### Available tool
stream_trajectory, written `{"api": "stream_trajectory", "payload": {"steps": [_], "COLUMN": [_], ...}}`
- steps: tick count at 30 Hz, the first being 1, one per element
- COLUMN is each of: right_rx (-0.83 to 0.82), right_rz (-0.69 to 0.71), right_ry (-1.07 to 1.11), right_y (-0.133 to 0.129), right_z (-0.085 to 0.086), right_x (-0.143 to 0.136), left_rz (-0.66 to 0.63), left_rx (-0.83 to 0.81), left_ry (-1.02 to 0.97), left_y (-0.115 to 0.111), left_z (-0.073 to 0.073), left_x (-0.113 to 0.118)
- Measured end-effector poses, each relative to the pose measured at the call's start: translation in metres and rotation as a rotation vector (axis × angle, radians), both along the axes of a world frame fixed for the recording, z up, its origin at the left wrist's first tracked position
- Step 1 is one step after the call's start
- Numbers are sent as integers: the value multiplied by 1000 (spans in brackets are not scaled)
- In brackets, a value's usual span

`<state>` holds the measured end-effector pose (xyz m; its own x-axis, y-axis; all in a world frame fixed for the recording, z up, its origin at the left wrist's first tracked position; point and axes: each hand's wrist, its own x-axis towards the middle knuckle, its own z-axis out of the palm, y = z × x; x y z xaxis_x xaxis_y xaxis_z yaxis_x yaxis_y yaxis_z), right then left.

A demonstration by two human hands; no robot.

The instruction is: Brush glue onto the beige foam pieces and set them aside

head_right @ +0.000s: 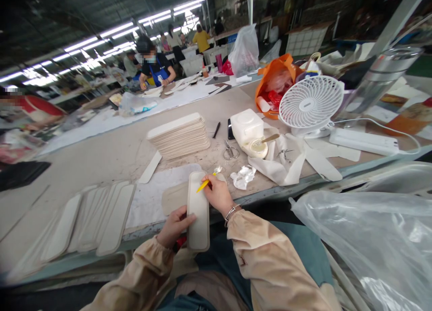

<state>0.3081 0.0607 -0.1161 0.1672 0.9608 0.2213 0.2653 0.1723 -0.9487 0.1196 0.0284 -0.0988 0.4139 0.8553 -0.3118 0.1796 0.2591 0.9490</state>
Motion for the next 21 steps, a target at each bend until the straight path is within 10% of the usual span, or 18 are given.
{"api": "stream_trajectory", "payload": {"steps": [21], "right_rx": [-64], "right_rz": [27], "right_ry": [-109], "right_y": [-2], "right_z": [1], "right_x": [1], "left_rz": [-5], "left_rx": [198], "left_ry": [150], "left_y": [-10], "left_z": [-8], "left_x": [-1]}}
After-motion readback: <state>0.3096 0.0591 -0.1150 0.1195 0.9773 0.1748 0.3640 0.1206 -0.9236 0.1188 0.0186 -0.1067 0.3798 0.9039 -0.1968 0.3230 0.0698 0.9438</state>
